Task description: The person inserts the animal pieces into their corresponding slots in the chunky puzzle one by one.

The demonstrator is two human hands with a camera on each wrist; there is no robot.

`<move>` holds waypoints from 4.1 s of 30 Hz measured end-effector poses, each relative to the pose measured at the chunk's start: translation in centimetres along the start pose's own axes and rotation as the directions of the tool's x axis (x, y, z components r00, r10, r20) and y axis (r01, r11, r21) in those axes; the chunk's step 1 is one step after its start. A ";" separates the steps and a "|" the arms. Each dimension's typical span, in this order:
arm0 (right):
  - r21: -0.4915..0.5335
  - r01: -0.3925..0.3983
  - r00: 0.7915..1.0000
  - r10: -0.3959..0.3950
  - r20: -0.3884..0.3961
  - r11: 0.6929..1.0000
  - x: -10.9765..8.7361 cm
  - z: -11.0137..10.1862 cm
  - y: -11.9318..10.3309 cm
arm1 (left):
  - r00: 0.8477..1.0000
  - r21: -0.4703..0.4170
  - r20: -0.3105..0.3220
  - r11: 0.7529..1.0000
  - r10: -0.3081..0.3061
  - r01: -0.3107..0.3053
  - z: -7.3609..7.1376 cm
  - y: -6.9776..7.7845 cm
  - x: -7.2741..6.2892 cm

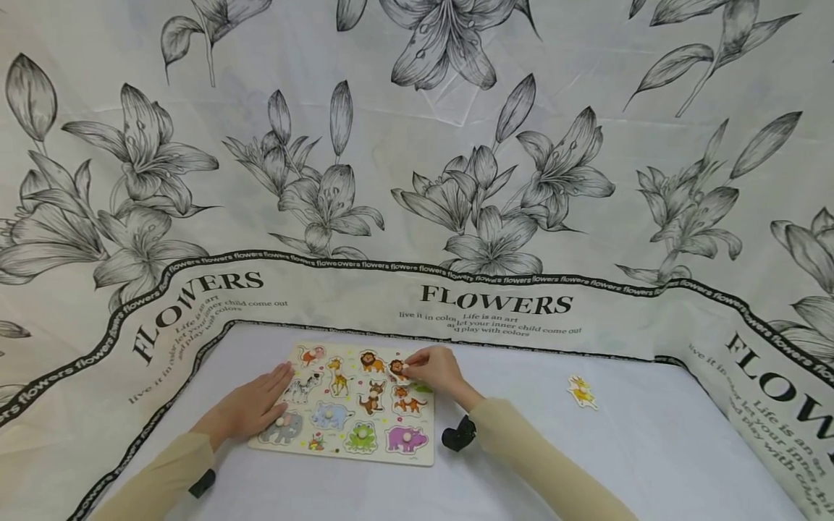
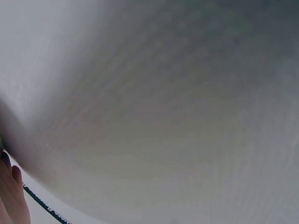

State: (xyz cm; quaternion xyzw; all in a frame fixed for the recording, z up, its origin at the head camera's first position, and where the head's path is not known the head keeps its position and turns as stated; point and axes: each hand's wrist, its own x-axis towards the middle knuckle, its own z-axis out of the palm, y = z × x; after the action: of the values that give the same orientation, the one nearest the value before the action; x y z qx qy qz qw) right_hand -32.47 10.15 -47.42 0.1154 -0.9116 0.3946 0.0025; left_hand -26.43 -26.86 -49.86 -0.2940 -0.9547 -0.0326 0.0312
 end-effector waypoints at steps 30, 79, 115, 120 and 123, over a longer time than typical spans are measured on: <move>-0.013 0.016 0.999 -0.016 0.031 1.000 2.7 3.3 -2.5 | 1.000 -0.013 0.024 1.000 -0.019 0.020 0.2 -0.1 0.1; -0.116 0.017 0.999 -0.022 -0.034 0.993 3.6 5.2 -3.9 | 0.999 -0.043 0.039 0.999 -0.028 0.029 0.0 -0.3 0.0; 0.083 0.050 0.969 -0.068 0.238 0.995 2.3 3.0 -2.9 | 0.999 -0.041 0.046 0.999 -0.020 0.022 -0.6 -0.1 0.1; 0.068 0.131 0.960 -0.144 0.241 0.989 1.7 2.7 -2.7 | 0.999 -0.035 0.047 0.999 -0.029 0.030 -0.1 -0.2 0.1; 0.059 0.162 0.957 -0.172 0.234 0.985 1.3 2.3 -2.3 | 0.999 -0.028 0.035 0.999 -0.022 0.023 0.0 -0.2 0.1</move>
State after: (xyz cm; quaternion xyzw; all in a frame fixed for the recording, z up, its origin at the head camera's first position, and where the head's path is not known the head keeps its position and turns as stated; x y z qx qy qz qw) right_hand -33.01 6.76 -47.22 0.2385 -0.8844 0.3940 -0.0757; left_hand -26.65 -26.97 -49.83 -0.2842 -0.9578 -0.0416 0.0100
